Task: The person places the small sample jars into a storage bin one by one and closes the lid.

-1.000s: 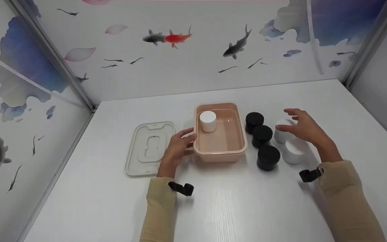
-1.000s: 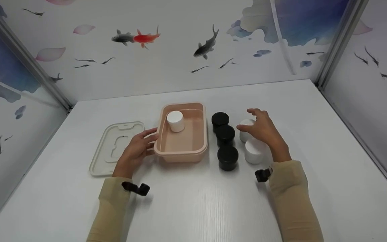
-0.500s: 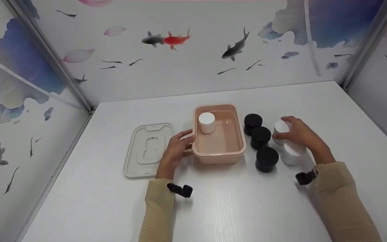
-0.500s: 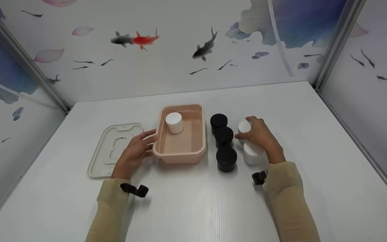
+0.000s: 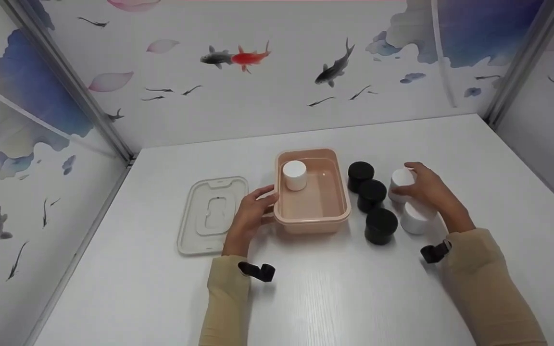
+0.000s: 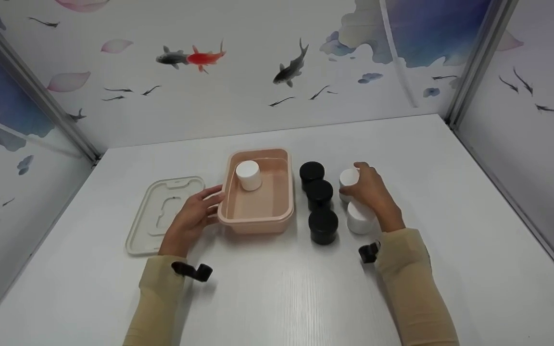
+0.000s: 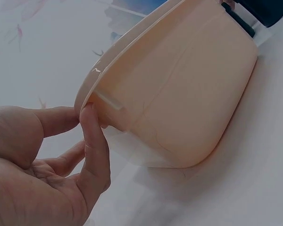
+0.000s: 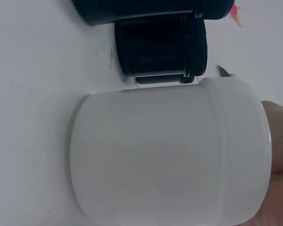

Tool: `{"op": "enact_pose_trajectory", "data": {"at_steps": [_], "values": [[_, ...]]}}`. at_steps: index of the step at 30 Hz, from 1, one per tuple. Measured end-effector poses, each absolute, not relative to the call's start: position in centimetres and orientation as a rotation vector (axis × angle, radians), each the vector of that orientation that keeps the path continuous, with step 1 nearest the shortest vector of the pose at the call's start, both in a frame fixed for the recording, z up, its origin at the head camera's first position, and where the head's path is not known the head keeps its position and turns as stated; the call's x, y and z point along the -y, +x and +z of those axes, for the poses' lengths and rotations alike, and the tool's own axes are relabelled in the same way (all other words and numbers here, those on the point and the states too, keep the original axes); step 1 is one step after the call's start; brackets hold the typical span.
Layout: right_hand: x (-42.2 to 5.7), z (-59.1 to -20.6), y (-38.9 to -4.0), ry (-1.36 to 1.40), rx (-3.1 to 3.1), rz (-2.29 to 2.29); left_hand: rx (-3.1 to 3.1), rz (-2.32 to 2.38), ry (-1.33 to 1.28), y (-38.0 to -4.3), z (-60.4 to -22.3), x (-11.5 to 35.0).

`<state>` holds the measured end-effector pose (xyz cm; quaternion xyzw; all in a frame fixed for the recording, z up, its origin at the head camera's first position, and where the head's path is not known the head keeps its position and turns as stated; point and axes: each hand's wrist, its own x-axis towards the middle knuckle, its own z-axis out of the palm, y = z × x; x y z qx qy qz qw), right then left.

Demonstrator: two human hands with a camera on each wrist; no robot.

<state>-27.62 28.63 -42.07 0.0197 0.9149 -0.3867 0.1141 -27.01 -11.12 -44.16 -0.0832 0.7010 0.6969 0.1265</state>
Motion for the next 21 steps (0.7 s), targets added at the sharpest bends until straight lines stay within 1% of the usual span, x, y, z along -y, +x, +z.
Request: {"op": "enact_pose_trajectory", "data": {"at_steps": [11, 21], "values": [[-28.0, -40.9, -26.8, 0.000, -2.840, -1.188, -2.040, 2.019, -0.257, -27.0, -44.3, 11.2], [-26.4, -39.0, -26.0, 0.008, -2.895, -1.297, -2.042, 2.021, -0.248, -27.0, -44.2, 11.0]]}}
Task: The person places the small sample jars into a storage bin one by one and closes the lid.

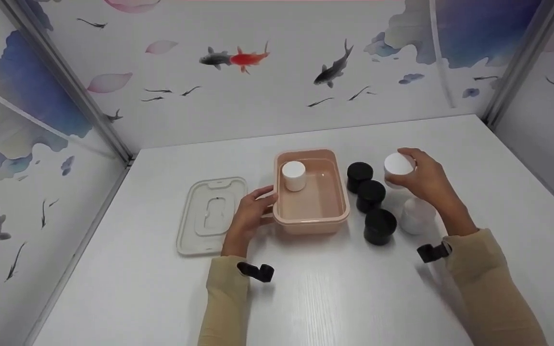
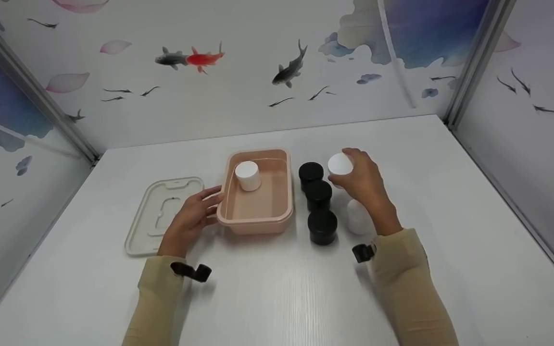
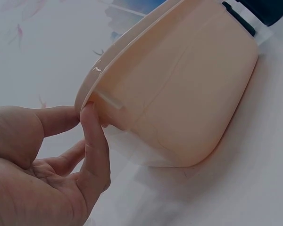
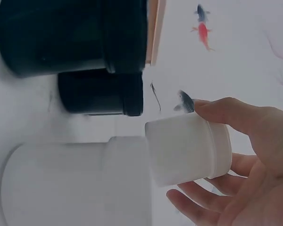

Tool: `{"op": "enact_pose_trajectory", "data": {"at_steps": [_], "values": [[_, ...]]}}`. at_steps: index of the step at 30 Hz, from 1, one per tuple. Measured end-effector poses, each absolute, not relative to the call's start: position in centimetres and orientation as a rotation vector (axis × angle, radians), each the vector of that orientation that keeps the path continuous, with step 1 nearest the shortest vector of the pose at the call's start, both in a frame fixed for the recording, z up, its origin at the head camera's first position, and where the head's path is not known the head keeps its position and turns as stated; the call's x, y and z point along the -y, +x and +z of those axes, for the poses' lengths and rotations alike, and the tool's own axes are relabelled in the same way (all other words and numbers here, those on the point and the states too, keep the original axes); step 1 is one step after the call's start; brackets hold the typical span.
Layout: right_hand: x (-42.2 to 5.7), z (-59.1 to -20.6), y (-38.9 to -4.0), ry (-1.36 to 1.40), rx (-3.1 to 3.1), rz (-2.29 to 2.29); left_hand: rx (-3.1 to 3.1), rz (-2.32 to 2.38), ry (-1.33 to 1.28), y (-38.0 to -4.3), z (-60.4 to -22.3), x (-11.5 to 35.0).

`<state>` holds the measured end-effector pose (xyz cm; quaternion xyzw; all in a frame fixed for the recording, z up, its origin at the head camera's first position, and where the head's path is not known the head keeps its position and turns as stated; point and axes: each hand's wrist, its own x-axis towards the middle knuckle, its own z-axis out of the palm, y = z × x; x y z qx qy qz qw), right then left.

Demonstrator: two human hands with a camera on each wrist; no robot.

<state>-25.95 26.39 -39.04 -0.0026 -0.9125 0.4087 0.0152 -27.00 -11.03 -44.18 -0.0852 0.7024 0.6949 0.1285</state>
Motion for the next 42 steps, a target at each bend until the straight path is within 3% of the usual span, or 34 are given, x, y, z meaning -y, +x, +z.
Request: {"op": "enact_pose_trajectory", "data": {"at_steps": [18, 42], "values": [[-20.9, -35.0, -24.0, 0.113, 2.820, 1.354, -2.036, 2.015, -0.240, -27.2, -44.1, 11.3], [-15.8, -33.8, -28.3, 0.235, 2.955, 1.338, -2.054, 1.995, -0.245, -27.2, -44.3, 11.2]]}}
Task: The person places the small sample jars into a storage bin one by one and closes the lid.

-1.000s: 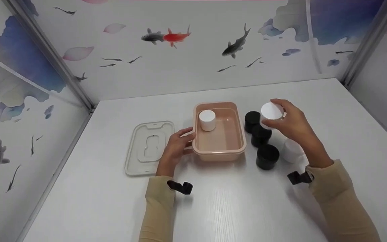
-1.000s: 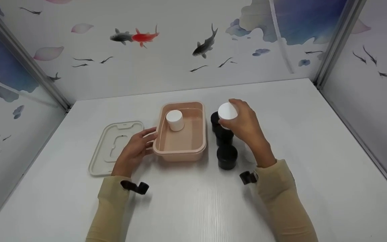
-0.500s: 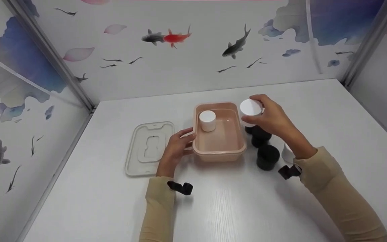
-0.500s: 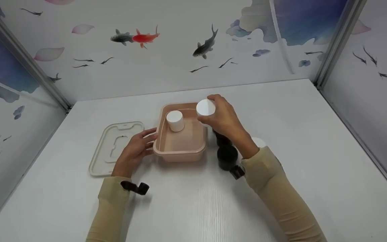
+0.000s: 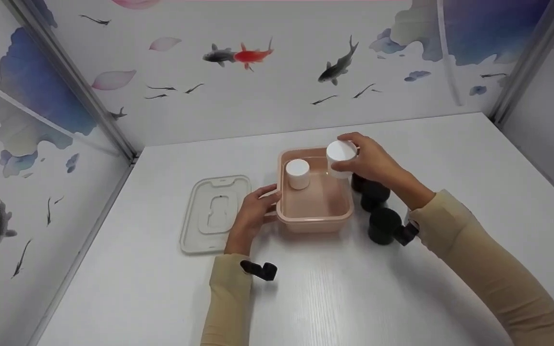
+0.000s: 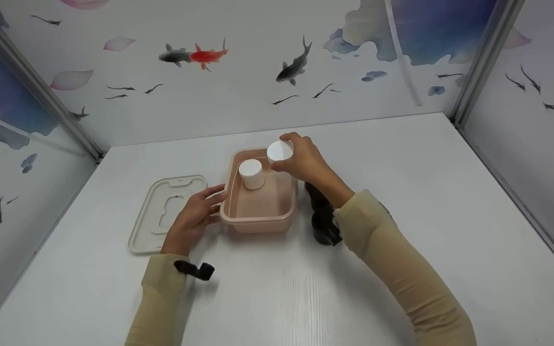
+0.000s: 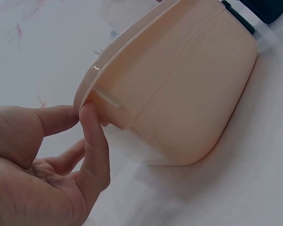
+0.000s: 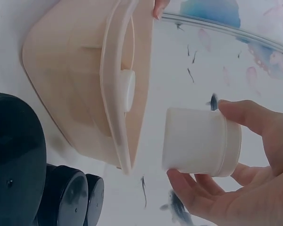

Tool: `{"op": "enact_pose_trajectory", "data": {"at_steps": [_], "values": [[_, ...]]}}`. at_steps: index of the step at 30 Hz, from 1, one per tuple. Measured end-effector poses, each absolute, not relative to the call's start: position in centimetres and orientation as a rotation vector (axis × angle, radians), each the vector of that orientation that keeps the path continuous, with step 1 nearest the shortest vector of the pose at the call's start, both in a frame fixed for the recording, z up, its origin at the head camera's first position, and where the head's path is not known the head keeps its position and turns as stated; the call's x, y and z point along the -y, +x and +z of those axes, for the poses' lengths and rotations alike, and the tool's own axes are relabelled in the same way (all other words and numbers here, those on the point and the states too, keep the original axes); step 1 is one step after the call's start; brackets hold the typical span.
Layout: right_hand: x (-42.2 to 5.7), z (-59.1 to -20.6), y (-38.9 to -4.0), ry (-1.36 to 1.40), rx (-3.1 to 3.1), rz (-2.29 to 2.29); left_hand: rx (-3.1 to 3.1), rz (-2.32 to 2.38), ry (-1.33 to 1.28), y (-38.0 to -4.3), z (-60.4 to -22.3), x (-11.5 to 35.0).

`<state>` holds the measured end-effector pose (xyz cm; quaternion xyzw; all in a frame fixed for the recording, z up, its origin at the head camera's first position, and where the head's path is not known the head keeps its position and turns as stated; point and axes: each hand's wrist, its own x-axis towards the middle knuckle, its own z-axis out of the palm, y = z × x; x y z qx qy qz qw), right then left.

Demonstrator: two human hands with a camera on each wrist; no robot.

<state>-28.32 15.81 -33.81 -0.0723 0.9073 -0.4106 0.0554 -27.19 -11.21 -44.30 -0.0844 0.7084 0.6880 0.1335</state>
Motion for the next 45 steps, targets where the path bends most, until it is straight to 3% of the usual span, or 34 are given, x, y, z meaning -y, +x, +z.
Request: {"op": "enact_pose_trajectory", "data": {"at_steps": [32, 39, 45], "values": [[-10.6, -35.5, -30.1, -0.336, -2.668, -1.168, -2.001, 2.042, -0.225, -27.3, -44.3, 11.3], [-9.5, -37.1, -30.4, -0.578, -2.724, -1.216, -1.987, 2.049, -0.222, -27.2, -44.3, 11.3], [-8.7, -37.8, -30.2, -0.398, -2.750, -1.018, -1.986, 2.049, -0.219, -27.3, -44.3, 11.3]]}}
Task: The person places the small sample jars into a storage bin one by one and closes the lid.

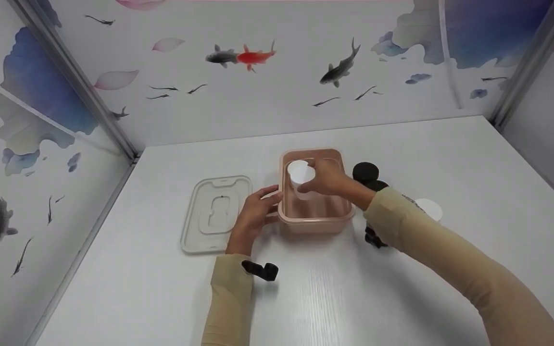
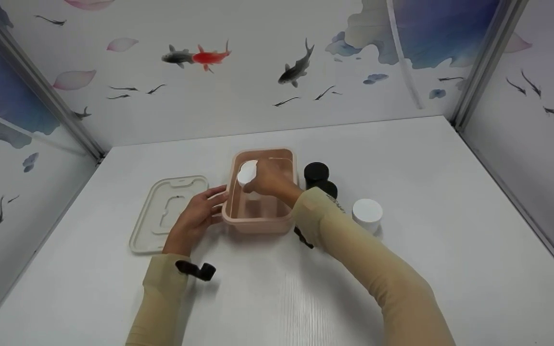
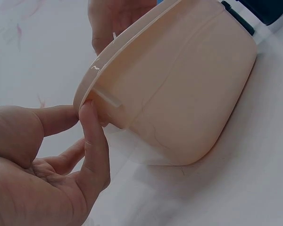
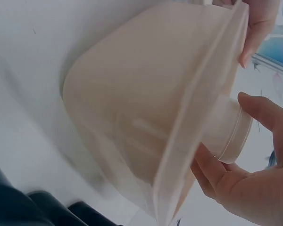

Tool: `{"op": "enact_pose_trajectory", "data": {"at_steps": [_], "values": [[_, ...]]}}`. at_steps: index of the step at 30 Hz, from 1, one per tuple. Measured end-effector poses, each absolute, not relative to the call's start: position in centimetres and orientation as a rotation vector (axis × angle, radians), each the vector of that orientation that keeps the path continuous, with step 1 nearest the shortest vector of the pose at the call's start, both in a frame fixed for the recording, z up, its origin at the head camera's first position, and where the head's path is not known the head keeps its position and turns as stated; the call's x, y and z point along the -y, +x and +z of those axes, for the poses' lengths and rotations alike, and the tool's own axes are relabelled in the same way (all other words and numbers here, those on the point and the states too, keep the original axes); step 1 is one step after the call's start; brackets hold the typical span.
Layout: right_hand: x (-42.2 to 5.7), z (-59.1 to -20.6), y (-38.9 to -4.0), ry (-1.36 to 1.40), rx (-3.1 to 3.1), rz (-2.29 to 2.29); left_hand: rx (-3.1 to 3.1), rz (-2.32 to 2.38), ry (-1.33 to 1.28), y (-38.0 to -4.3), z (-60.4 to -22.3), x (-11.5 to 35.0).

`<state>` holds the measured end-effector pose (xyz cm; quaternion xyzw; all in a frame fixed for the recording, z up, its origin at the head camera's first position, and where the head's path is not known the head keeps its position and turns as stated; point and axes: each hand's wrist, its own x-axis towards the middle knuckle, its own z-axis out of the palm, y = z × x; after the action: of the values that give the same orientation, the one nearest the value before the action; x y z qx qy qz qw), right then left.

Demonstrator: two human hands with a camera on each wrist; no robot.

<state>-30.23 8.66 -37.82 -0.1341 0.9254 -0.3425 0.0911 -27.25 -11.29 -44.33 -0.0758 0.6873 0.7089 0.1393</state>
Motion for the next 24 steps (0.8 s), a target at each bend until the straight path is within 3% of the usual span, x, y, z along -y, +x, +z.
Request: {"op": "enact_pose_trajectory", "data": {"at_steps": [24], "values": [[-7.4, -40.3, -30.0, -0.460, -2.676, -1.062, -1.994, 2.038, -0.231, -27.1, -44.2, 11.2]]}}
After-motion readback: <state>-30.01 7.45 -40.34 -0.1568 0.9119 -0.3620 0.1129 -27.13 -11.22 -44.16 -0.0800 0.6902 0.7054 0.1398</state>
